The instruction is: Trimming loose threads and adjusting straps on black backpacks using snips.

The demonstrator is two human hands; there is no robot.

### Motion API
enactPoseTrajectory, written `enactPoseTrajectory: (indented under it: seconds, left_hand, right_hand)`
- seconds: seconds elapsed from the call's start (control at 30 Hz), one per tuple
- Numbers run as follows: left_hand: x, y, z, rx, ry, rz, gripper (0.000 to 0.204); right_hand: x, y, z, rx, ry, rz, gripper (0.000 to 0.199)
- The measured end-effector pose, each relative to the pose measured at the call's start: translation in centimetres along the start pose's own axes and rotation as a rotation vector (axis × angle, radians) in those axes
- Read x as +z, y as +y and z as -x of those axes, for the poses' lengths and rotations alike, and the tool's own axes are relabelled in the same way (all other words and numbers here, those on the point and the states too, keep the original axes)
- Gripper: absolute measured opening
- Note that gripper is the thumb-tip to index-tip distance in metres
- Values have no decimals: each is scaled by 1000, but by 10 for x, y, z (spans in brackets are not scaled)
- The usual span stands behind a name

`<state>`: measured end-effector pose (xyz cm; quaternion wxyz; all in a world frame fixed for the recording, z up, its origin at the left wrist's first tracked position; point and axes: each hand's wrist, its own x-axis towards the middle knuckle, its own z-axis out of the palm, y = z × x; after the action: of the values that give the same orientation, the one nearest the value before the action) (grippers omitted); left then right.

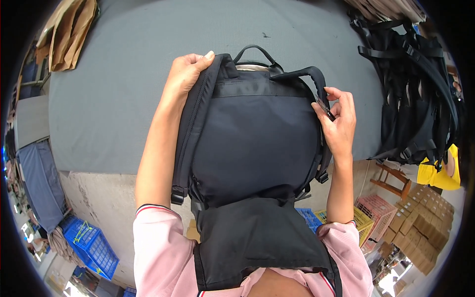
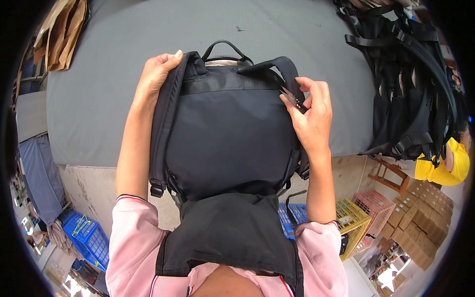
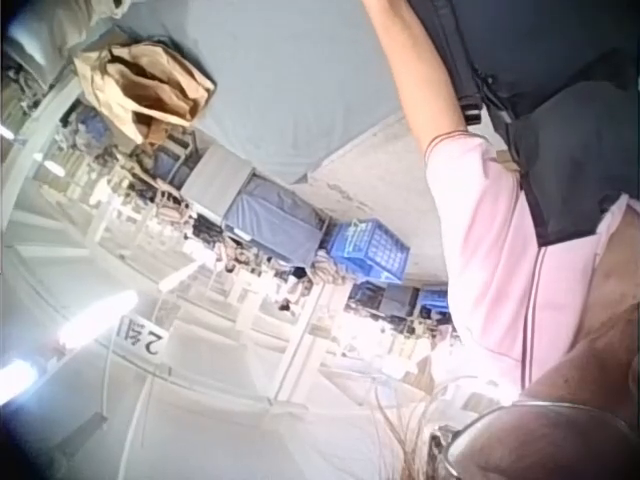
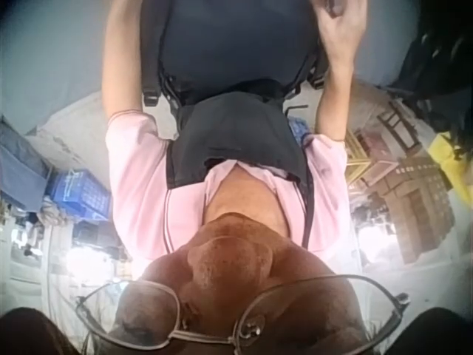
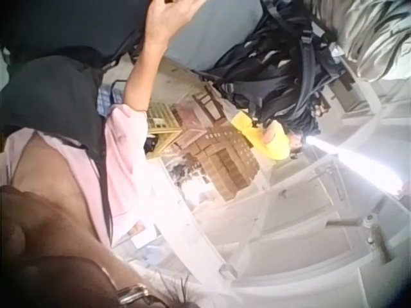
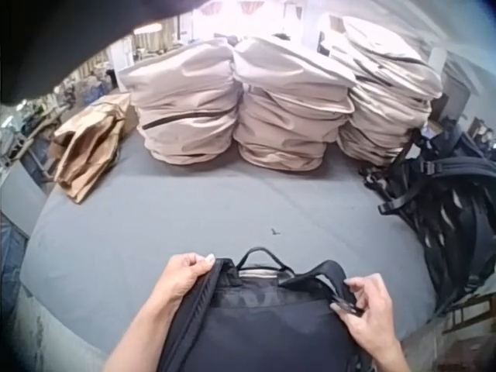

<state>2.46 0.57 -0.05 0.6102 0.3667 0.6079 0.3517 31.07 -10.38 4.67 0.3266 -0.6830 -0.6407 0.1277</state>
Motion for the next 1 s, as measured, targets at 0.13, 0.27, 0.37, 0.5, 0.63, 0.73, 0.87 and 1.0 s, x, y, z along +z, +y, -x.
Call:
enactPoseTrajectory:
  seconds: [0.13,0.27,0.37,0.5,0.63,0.73,0.87,1.0]
  left_hand:
    - [0,-6,-8,-10,-19,-43,32]
    - [-1,-7,-8,-8,-52,29,32]
    - [-2,-2,-2,-38,-38,19,32]
    - [-3,-2,0,-53,-53,59,32]
    - [0,-2,4,-53,-49,90,30]
    - [-4,-3,4,-51,-78,122,29]
    - [-9,-1,15,-21,-103,179,28]
    - [-17,-6,41,61,-93,70,25]
  right_hand:
    - [1,6,-1,36,4,-81,41]
    - [-1,6,-9,69,36,-176,41]
    - [-2,-2,-17,163,-19,-231,43]
    - [-4,-8,-23,205,-121,-319,42]
    - [-4,-7,-17,202,-244,-226,37]
    - [-9,-16,-13,264,-334,-196,35]
    - [-14,-34,-5,224,-357,-221,36]
    - [-13,-40,9,102,-339,-164,42]
